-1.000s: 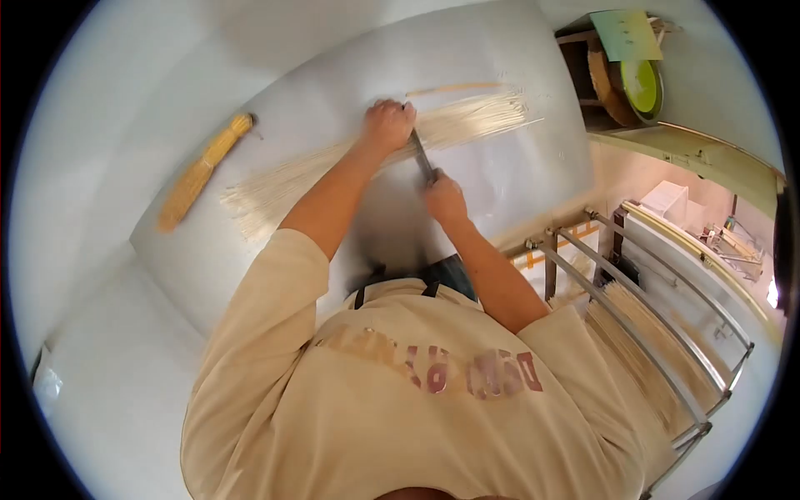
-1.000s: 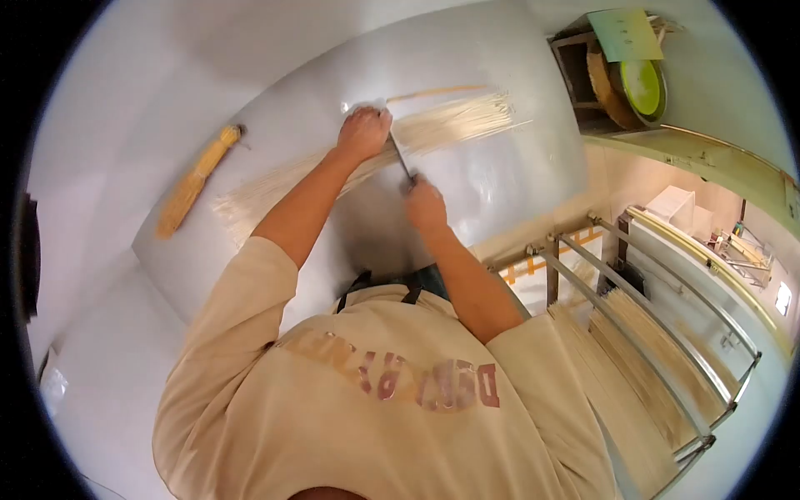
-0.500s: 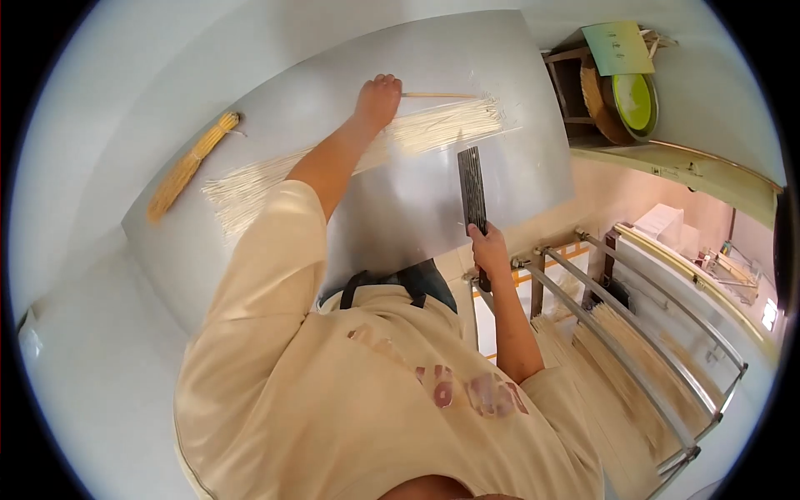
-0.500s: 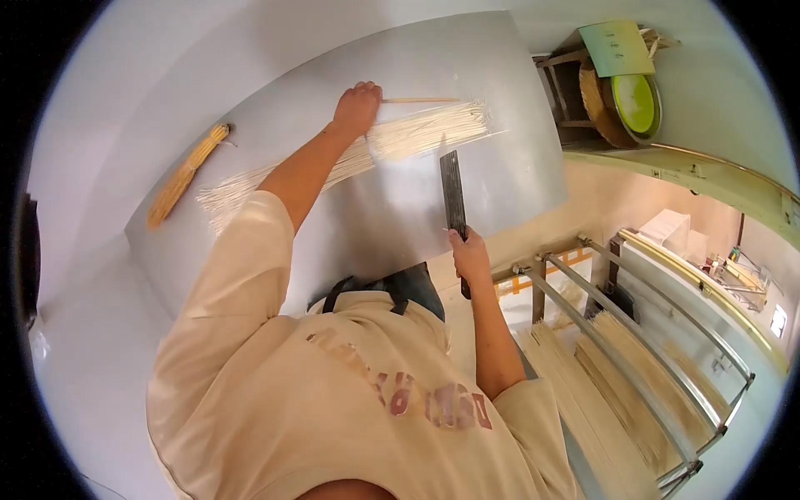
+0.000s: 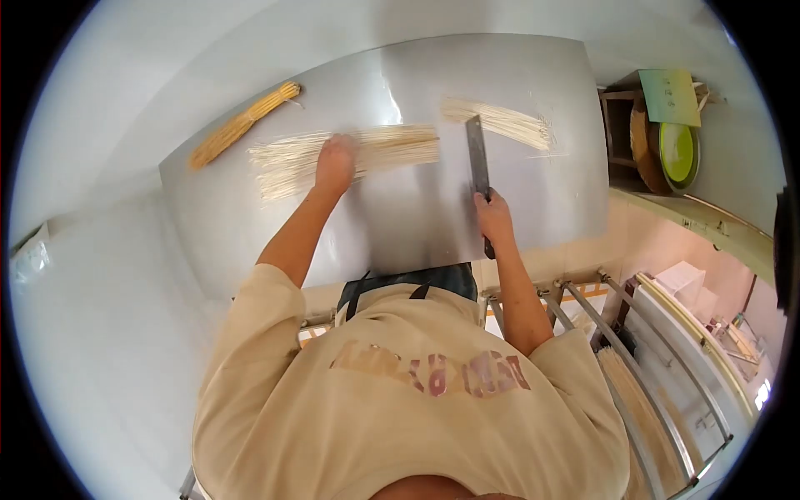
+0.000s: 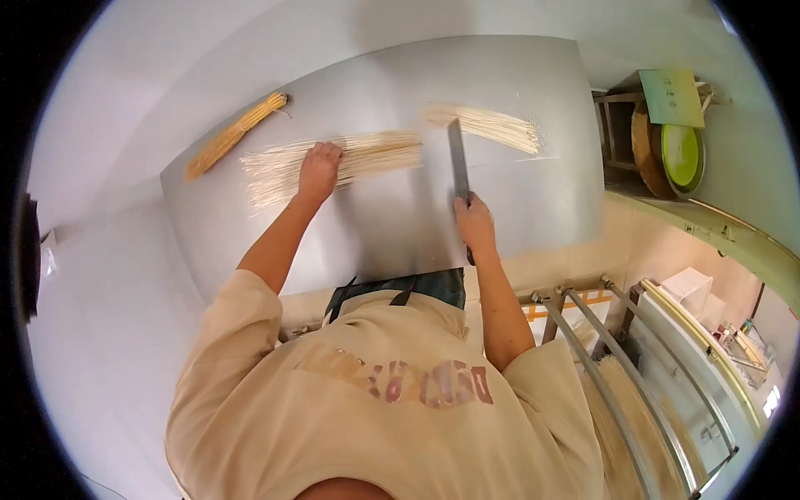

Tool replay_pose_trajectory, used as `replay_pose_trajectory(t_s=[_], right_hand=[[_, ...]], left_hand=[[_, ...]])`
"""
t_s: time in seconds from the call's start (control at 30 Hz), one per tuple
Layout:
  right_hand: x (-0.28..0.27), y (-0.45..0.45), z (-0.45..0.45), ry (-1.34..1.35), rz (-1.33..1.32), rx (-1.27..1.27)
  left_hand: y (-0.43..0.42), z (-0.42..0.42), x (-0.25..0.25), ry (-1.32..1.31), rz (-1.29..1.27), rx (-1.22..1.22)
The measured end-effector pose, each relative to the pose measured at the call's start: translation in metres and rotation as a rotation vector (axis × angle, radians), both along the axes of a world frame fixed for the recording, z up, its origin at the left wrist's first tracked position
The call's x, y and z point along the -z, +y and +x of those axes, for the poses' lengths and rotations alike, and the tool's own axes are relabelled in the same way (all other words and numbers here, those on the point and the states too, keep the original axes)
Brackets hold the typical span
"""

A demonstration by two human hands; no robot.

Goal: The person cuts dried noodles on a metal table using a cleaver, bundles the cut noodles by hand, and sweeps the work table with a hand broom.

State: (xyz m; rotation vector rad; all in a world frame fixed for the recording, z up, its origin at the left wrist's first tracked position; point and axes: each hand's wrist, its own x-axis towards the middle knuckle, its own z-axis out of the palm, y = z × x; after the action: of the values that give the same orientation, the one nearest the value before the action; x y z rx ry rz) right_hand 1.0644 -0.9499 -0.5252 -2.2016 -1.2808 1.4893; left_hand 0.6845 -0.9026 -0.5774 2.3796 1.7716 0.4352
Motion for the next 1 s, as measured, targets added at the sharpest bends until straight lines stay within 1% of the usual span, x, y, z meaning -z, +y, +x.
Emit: replay_pose_trajectory(t_s=[0.1,0.13,0.17,0.2,0.3,0.37,0.43,0.5,0.53,0.57,0.6,0.63,0.67,0.7,0.77,0.87,0.9,0.97,1.0], right_hand=[[-0.015,0.004,-0.039,-0.011,0.067,-0.060],[-0.013,0.004,-0.049,-0.105,0.126,-0.122],[-0.011,0.003,-0.060,-0.194,0.187,-0.185],[-0.012,0.005,-0.071,-0.190,0.193,-0.192],[-0.019,-0.001,-0.097,-0.252,0.175,-0.200],[-0.019,-0.005,-0.109,-0.329,0.144,-0.171],[-0.017,-0.008,-0.115,-0.361,0.169,-0.161],[-0.019,-0.012,-0.121,-0.432,0.170,-0.133],[-0.020,-0.016,-0.125,-0.436,0.256,-0.068],[-0.020,-0.020,-0.126,-0.451,0.254,-0.066],[-0.032,-0.019,-0.134,-0.399,0.172,-0.006],[-0.039,-0.020,-0.141,-0.345,0.092,0.055],[-0.034,-0.028,-0.143,-0.264,0.159,0.055],[-0.069,-0.029,-0.187,-0.069,0.040,0.172],[-0.066,-0.036,-0.219,0.050,0.032,0.196],[-0.056,-0.038,-0.267,0.058,0.022,0.143],[-0.055,-0.035,-0.281,0.051,0.013,0.124],[-0.054,-0.033,-0.300,0.008,-0.018,0.100],[-0.048,-0.034,-0.305,-0.019,0.007,0.056]], left_hand=[[0.001,0.000,-0.001,-0.001,0.053,0.021],[0.001,0.001,-0.006,-0.007,0.051,0.015],[0.001,0.000,-0.012,0.037,-0.012,0.034],[0.004,-0.003,-0.016,0.086,-0.070,0.052],[0.002,-0.012,-0.002,0.052,-0.075,0.051],[0.001,-0.016,-0.006,0.040,-0.092,0.046],[0.000,-0.028,-0.010,0.010,-0.114,0.045],[0.007,-0.050,-0.012,-0.128,-0.152,-0.025],[0.013,-0.066,-0.008,-0.139,-0.150,-0.020],[0.019,-0.088,-0.003,-0.184,-0.099,0.011],[0.019,-0.103,0.000,-0.227,-0.046,0.039],[0.018,-0.111,-0.007,-0.239,-0.047,0.041],[0.017,-0.119,-0.017,-0.198,-0.149,0.099],[0.011,-0.127,-0.020,-0.165,-0.253,0.170],[-0.005,-0.125,-0.023,-0.174,-0.309,0.195],[-0.024,-0.117,-0.043,0.012,-0.421,0.177],[-0.027,-0.115,-0.040,0.008,-0.422,0.179],[-0.037,-0.113,-0.030,-0.011,-0.319,0.144],[-0.039,-0.112,-0.026,-0.016,-0.320,0.147]])
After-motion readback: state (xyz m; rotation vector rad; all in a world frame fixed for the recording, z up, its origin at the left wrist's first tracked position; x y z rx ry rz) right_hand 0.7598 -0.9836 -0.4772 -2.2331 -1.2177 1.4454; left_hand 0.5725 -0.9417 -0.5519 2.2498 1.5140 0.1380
